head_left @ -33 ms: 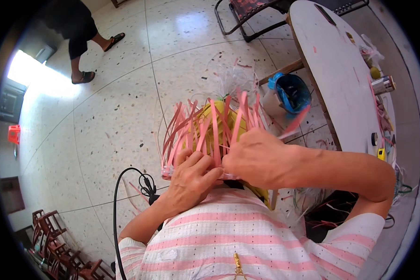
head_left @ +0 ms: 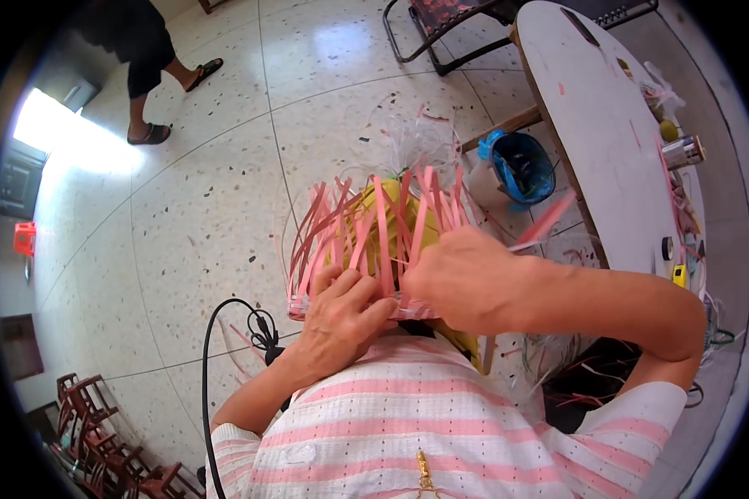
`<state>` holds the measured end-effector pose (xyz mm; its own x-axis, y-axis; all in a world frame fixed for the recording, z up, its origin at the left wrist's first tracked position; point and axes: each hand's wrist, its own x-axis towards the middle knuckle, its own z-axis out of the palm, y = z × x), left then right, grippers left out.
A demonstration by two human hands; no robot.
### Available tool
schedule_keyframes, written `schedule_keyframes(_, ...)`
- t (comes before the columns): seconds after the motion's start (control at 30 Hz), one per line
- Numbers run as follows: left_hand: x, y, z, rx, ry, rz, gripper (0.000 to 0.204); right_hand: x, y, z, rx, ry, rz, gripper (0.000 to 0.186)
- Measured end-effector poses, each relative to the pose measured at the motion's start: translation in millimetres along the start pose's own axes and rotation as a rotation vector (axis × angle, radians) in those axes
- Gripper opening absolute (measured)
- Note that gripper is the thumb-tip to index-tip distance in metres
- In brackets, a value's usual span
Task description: The person weaves pink plastic strips around a yellow base, tucking the ends into the rim by hand to secure them.
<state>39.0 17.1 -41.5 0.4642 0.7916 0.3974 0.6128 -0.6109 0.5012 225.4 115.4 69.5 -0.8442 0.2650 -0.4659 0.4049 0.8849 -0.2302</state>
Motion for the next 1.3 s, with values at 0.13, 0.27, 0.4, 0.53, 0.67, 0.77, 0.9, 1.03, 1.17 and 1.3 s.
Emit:
schedule_keyframes(0.13,-1,-4,-1,0.005,0.014,-0.014,0.031,-17,13,17,0.434,0.074,0.332,0.014)
schedule_keyframes(0.27,-2,-6,1,0.040,0.008,-0.024,0.032,-31,21,28,0.734,-0.029,0.416,0.017)
schedule_keyframes(0.4,0,-7,0,0.019,0.041,-0.058,0.032,-47,27,58,0.783,0.223,0.423,0.015)
schedule_keyframes(0.53,-1,-13,0,-0.027,0.082,-0.070,0.032,-60,37,95,1.315,0.141,0.454,0.011)
schedule_keyframes(0.67,-3,-13,-1,-0.023,0.060,-0.063,0.036,-63,38,101,1.365,0.116,0.413,0.013)
schedule_keyframes(0.77,7,-6,-3,0.017,0.051,-0.072,0.042,-66,36,103,1.421,0.162,0.390,0.018)
schedule_keyframes(0.9,21,11,3,0.085,-0.038,0.065,0.050,-70,39,105,1.394,0.121,0.361,0.022)
schedule_keyframes(1.03,34,11,21,0.050,-0.080,0.095,0.045,-75,41,119,1.443,0.164,0.277,0.022)
schedule_keyframes(1.17,31,10,25,-0.042,-0.104,0.058,0.039,-75,40,125,1.502,0.187,0.303,0.018)
schedule_keyframes(1.3,32,12,23,-0.119,-0.115,0.015,0.038,-68,47,124,1.033,0.430,0.201,0.015)
